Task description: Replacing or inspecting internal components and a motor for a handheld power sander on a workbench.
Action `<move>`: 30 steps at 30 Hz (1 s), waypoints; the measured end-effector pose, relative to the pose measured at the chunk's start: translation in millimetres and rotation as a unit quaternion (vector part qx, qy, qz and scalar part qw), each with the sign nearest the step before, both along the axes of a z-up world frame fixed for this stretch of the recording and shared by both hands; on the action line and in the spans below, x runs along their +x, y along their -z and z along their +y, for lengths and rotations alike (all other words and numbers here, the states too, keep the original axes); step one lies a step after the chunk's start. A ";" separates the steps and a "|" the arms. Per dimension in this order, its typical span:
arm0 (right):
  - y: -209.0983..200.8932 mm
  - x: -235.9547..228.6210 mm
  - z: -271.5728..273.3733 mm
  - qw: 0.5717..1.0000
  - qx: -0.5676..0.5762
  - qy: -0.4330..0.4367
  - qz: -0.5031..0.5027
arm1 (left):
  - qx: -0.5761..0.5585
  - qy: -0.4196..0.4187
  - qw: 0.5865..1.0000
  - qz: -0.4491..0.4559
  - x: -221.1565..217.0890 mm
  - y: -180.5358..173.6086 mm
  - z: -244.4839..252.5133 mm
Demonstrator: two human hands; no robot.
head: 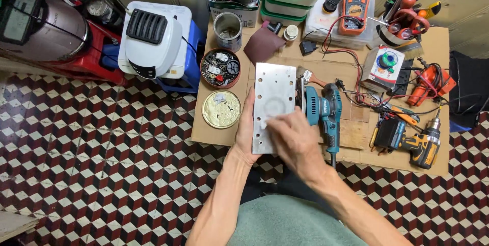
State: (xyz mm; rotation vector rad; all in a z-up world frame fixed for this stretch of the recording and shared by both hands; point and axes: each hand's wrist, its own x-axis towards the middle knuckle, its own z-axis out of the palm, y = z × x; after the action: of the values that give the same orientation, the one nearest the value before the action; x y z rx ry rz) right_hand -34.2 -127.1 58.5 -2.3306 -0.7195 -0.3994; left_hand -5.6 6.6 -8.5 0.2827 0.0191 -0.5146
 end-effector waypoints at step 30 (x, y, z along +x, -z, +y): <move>8.5 -41.4 -3.9 0.995 0.037 0.082 0.047 | 0.012 -0.046 0.998 0.039 -7.7 -17.2 9.0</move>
State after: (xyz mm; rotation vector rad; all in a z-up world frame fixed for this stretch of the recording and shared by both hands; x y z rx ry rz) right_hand -75.6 -131.1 50.0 -2.3287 -0.4612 -0.3796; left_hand -13.3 15.5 8.7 0.2832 0.1126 -0.4334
